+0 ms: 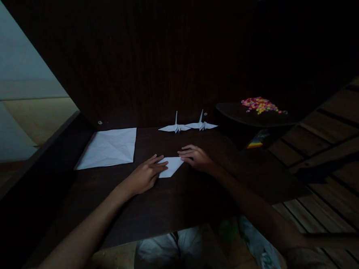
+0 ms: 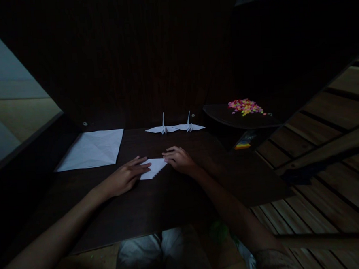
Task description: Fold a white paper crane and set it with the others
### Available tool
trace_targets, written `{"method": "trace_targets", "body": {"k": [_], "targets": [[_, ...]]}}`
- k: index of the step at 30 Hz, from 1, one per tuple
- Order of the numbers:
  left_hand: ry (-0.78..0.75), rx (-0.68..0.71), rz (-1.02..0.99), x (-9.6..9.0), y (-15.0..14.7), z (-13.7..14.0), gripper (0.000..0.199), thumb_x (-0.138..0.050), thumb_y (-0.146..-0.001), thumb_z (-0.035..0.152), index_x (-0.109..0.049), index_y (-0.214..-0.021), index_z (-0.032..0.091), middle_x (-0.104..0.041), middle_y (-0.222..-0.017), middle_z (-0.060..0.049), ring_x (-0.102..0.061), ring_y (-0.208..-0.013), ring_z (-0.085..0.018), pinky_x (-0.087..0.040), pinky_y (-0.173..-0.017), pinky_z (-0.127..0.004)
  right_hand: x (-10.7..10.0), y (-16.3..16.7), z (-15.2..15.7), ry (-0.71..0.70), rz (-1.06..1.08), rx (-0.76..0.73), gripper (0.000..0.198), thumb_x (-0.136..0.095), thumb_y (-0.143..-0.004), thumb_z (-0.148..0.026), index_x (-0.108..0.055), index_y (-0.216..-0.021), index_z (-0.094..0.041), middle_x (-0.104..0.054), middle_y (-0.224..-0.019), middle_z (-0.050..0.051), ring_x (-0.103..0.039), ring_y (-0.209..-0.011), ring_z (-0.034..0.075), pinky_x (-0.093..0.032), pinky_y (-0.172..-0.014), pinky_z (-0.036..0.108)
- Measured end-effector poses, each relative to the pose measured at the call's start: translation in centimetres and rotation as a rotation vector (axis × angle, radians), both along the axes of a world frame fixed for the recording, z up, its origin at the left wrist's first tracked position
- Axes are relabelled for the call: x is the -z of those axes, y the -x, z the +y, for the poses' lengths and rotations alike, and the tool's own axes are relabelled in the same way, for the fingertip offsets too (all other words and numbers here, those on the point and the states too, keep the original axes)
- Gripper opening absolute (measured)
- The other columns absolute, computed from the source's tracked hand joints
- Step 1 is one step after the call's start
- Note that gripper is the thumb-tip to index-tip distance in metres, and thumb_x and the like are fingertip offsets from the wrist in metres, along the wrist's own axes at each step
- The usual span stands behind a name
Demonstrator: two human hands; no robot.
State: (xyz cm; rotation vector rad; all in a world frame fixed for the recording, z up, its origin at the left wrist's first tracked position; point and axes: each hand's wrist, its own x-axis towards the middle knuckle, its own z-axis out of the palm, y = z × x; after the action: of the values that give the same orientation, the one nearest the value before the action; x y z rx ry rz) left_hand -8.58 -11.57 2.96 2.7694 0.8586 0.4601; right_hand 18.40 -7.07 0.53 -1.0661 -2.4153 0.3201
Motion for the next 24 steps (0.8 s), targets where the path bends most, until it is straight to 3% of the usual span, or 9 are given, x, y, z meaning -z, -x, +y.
{"method": "trace_targets", "body": {"k": [8, 12, 15, 19, 24], "targets": [[-0.088, -0.119, 0.026, 0.4, -0.8, -0.4, 0.032, -0.042, -0.095, 0.024, -0.061, -0.118, 0.014, -0.064, -0.124, -0.013, -0.056, -0.122, -0.022, -0.036, -0.112, -0.044, -0.1, -0.3, 0.0, 0.049, -0.019, -0.056, 0.043, -0.05, -0.081, 0.0, -0.069, -0.112, -0.022, -0.066, -0.121, 0.004, -0.051, -0.127, 0.022, -0.045, -0.105, 0.046], [-0.087, -0.187, 0.034, 0.7, -1.3, -0.7, 0.038, -0.041, -0.097, 0.034, -0.056, -0.126, 0.016, -0.061, -0.128, -0.012, -0.056, -0.122, -0.022, -0.045, -0.105, -0.038, -0.7, -0.9, 0.0, 0.094, -0.085, -0.101, 0.055, -0.045, -0.077, 0.006, -0.067, -0.115, -0.026, -0.06, -0.128, 0.001, -0.048, -0.13, 0.022, -0.041, -0.108, 0.05], [-0.094, -0.171, 0.04, 1.2, -1.3, -0.5, 0.037, -0.042, -0.097, 0.033, -0.056, -0.127, 0.018, -0.058, -0.133, -0.01, -0.052, -0.126, -0.021, -0.04, -0.109, -0.041, -1.1, -1.5, 0.1, 0.125, -0.103, -0.115, 0.061, -0.04, -0.072, 0.008, -0.068, -0.114, -0.027, -0.059, -0.131, -0.001, -0.047, -0.13, 0.021, -0.039, -0.109, 0.05], [-0.062, -0.17, 0.057, 1.7, -1.5, -0.4, 0.036, -0.042, -0.097, 0.03, -0.06, -0.124, 0.015, -0.054, -0.137, -0.014, -0.047, -0.13, -0.023, -0.033, -0.112, -0.046, -1.5, -1.9, 0.3, 0.108, 0.008, -0.088, 0.056, -0.038, -0.07, 0.006, -0.074, -0.101, -0.024, -0.066, -0.121, 0.001, -0.057, -0.12, 0.02, -0.045, -0.104, 0.045], [-0.019, -0.173, -0.055, 2.2, -2.1, -0.4, 0.036, -0.046, -0.095, 0.033, -0.064, -0.12, 0.014, -0.053, -0.136, -0.015, -0.046, -0.13, -0.024, -0.032, -0.113, -0.047, -1.6, -0.3, -0.3, 0.012, 0.126, 0.015, 0.031, -0.049, -0.086, -0.014, -0.072, -0.106, -0.019, -0.07, -0.114, 0.008, -0.061, -0.112, 0.023, -0.049, -0.098, 0.045]]}}
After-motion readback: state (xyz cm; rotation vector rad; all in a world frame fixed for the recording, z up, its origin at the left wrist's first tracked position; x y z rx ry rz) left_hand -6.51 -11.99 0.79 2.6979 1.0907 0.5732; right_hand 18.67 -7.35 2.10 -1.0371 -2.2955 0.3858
